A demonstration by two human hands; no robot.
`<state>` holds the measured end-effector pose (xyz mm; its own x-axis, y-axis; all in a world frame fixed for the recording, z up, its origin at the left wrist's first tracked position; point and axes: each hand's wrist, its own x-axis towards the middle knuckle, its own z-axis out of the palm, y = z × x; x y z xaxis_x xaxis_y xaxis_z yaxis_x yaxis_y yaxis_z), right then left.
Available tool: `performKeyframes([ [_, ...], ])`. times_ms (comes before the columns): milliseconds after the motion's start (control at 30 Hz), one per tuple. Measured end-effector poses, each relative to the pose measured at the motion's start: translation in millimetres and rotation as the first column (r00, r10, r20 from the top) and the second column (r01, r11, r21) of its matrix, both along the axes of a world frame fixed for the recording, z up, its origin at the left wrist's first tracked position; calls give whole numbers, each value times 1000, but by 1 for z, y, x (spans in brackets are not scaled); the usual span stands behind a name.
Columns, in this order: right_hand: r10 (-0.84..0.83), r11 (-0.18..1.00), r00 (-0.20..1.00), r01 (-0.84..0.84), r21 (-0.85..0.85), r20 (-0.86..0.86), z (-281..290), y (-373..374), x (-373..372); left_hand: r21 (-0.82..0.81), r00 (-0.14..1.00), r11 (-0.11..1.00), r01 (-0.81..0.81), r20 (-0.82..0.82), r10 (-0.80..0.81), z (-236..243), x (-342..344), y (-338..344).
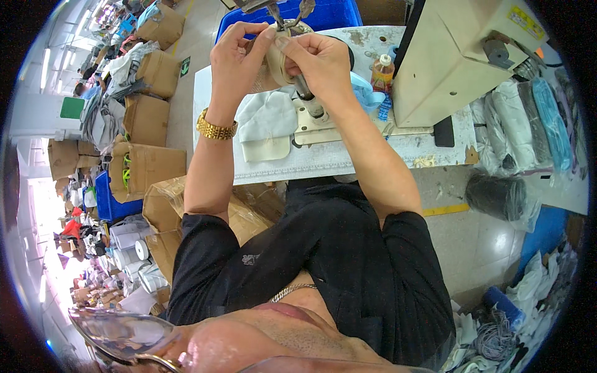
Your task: The person sews fabric shoe upper components using a sewing machine, shapes the sewn component over a form by hand, and takes another shoe piece from a cardboard box.
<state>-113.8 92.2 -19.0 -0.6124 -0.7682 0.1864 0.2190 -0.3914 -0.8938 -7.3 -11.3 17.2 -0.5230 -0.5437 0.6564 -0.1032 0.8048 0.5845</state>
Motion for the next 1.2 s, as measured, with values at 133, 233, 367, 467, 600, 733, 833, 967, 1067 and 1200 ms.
performKeyframes([
  [133, -16, 1000, 1000, 16, 3, 19, -2, -1, -1, -7, 998, 1000, -30, 50, 31, 5, -1, 2],
  [233, -9, 1000, 1000, 10, -19, 26, -7, -1, 1, -55, 997, 998, -37, 68, 41, 3, 0, -2],
  [367, -18, 998, 999, 15, -66, -42, -14, -1, 4, -38, 996, 999, -27, 81, 30, 7, 0, -3],
  [467, -18, 997, 1000, 17, -78, -6, -11, -2, 5, -33, 991, 999, -12, 130, 16, 12, 2, -3],
  [600, -38, 998, 998, 35, -60, -45, -14, -1, 6, -290, 989, 956, -38, 125, 77, 14, 5, -3],
  [733, 20, 996, 986, -35, -85, -168, -36, -1, 15, -664, 996, 743, 87, 62, -61, 11, 8, -6],
  [833, 76, 985, 995, -84, -149, -64, -30, 8, 28, -536, 979, 831, 150, 196, -50, 15, 21, 9],
  [967, 95, 977, 995, -99, -191, -30, -21, 15, 31, -467, 971, 871, 154, 234, -47, 17, 26, 14],
  [1067, 93, 980, 994, -101, -170, -53, -20, 16, 25, -454, 986, 884, 110, 165, -38, 10, 22, 14],
  [1200, 107, 983, 992, -116, -139, -74, -15, 16, 18, -426, 991, 902, 76, 131, -22, 6, 18, 14],
])
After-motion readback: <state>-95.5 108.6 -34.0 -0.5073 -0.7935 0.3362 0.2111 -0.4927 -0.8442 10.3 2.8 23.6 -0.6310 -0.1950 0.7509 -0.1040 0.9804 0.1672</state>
